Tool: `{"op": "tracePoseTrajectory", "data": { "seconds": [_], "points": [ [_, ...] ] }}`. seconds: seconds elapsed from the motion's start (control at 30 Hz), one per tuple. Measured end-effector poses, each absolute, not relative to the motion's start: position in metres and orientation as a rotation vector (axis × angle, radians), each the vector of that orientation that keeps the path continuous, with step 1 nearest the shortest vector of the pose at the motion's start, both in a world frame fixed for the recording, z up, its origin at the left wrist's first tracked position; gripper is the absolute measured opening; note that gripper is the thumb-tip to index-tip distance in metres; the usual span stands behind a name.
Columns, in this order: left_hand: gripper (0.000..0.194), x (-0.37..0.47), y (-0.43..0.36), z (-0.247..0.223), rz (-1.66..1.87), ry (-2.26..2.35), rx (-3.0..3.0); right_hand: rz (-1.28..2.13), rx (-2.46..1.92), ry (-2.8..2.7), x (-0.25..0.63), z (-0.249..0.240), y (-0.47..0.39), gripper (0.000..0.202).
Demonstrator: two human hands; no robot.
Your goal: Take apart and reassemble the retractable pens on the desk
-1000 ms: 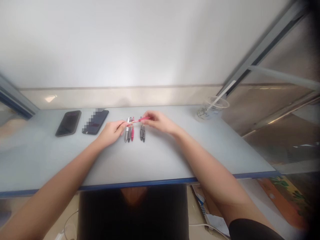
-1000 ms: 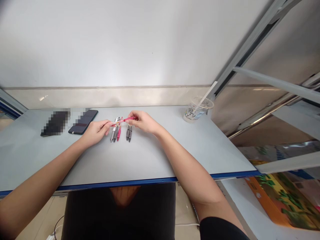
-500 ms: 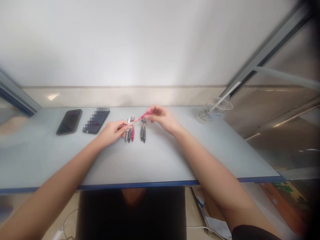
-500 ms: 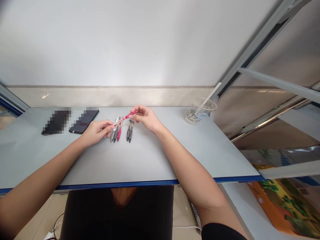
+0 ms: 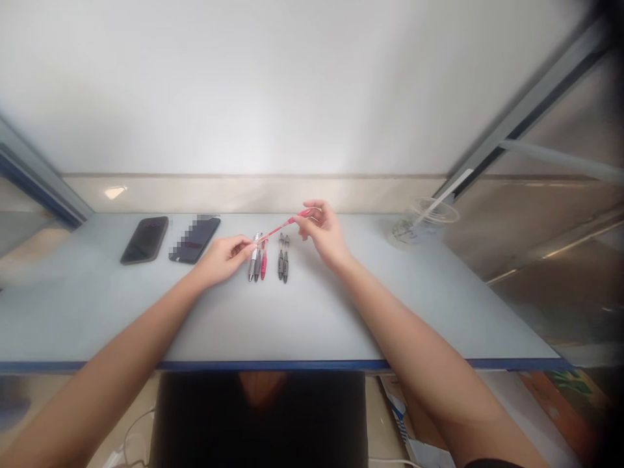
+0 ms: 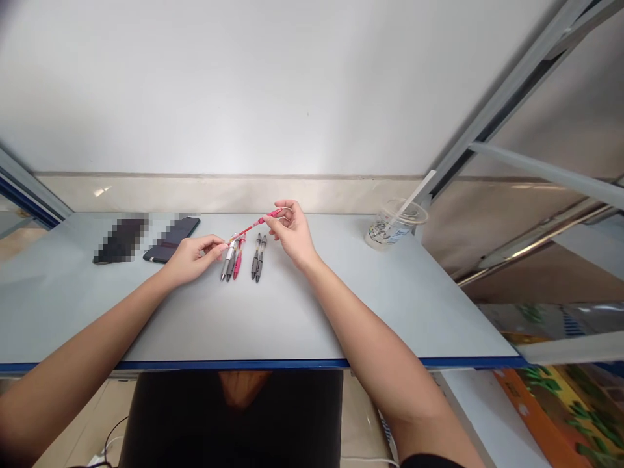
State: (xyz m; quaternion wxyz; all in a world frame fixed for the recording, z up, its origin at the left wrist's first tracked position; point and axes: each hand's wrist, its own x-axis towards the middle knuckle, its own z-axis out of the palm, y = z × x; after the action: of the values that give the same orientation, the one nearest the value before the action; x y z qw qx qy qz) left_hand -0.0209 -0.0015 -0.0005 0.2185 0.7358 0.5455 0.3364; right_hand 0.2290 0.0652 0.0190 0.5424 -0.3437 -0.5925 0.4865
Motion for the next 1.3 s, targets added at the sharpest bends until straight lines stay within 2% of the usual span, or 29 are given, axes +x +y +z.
{"op": "tracePoseTrajectory", "data": {
  "seconds": [0.27, 0.53, 1.3],
  "points": [
    [0.046, -0.021, -0.002, -0.001, 0.947, 1.494, 2.032, 1.119, -0.793, -1.427, 0.233, 0.024, 0.067, 0.039],
    [0.045, -0.023, -0.001, -0.002, 0.96, 1.481, 2.065, 1.153, -0.829, -1.429, 0.233, 0.021, 0.07, 0.045],
    [0.046, -0.022, -0.003, 0.003, 0.89, 1.529, 2.004, 1.15, -0.826, -1.516, 0.24, 0.026, 0.073, 0.034]
  ]
}}
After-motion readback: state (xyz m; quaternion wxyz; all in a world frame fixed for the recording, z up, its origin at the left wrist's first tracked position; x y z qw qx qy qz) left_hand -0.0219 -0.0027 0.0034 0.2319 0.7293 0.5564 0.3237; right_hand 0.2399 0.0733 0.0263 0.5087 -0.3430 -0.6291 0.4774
